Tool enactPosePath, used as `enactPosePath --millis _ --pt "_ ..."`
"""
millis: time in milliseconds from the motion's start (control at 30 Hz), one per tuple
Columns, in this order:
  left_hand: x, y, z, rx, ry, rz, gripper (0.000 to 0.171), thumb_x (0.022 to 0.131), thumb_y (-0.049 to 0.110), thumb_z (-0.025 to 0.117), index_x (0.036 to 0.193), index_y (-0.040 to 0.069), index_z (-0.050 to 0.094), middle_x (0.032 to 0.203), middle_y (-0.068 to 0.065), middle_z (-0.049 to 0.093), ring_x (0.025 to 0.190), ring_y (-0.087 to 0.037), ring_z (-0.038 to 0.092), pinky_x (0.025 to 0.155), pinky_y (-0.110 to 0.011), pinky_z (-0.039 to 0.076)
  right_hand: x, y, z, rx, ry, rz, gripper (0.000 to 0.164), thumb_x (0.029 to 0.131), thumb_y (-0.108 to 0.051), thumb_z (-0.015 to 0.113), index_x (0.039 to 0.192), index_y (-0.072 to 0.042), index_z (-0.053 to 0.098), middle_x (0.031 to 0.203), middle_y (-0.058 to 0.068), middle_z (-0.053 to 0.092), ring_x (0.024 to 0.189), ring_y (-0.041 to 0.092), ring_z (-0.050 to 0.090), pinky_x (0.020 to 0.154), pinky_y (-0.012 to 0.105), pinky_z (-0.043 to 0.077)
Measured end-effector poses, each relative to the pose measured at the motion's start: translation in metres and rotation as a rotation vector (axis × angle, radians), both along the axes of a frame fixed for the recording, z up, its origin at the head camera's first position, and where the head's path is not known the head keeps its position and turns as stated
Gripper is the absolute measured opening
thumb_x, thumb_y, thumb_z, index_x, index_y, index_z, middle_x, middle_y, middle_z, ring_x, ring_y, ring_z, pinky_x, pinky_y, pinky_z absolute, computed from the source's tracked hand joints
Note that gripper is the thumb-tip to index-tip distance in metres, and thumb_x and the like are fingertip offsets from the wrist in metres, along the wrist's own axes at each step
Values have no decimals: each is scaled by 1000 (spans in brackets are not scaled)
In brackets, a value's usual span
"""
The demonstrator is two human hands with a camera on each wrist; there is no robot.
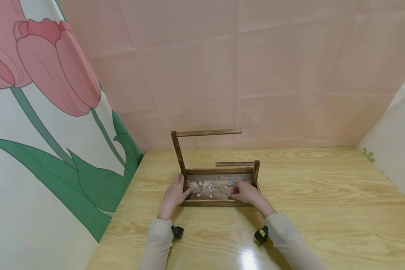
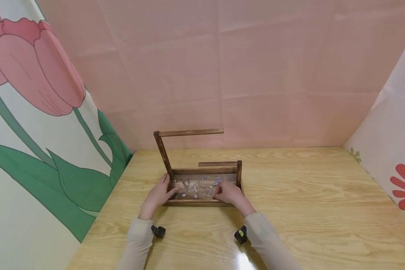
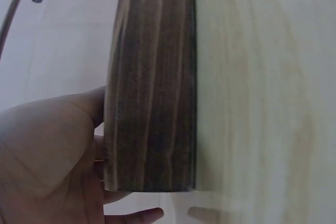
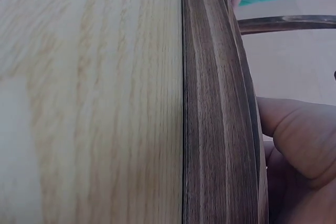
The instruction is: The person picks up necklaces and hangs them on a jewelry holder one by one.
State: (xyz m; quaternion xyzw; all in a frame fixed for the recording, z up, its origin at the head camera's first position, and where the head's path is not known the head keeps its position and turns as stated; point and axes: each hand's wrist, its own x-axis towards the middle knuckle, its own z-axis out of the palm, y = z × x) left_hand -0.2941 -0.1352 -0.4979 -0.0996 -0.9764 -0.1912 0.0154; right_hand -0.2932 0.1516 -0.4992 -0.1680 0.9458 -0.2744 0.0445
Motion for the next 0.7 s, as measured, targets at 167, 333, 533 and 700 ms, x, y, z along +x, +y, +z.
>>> enactPosePath --millis 167,333,533,700 --pt "-1 -2 -5 16 21 -5 77 91 46 53 143 -5 27 148 -24 27 129 -39 38 92 -52 44 -2 -3 1 32 14 14 12 81 -20 70 71 -16 64 64 -7 55 58 10 47 54 27 40" --pt "-1 -3 -7 32 15 -18 80 92 49 50 145 -3 23 150 -22 22 134 -37 31 96 -55 39 -2 -4 1 48 20 -3 16 81 -26 71 71 -17 62 63 -6 55 57 10 47 52 27 39" --pt "-1 -6 -8 56 8 -24 81 92 50 49 146 -3 21 151 -22 19 134 -38 30 95 -57 39 -6 -9 4 97 -4 -49 19 78 -30 74 69 -18 62 66 -6 55 61 11 48 55 28 40" --pt "-2 -8 -10 55 -19 -27 85 91 54 48 147 -2 16 153 -20 15 135 -37 27 97 -56 38 -8 -11 4 115 -6 -63 17 76 -27 74 67 -19 63 64 -7 55 60 11 48 54 28 40"
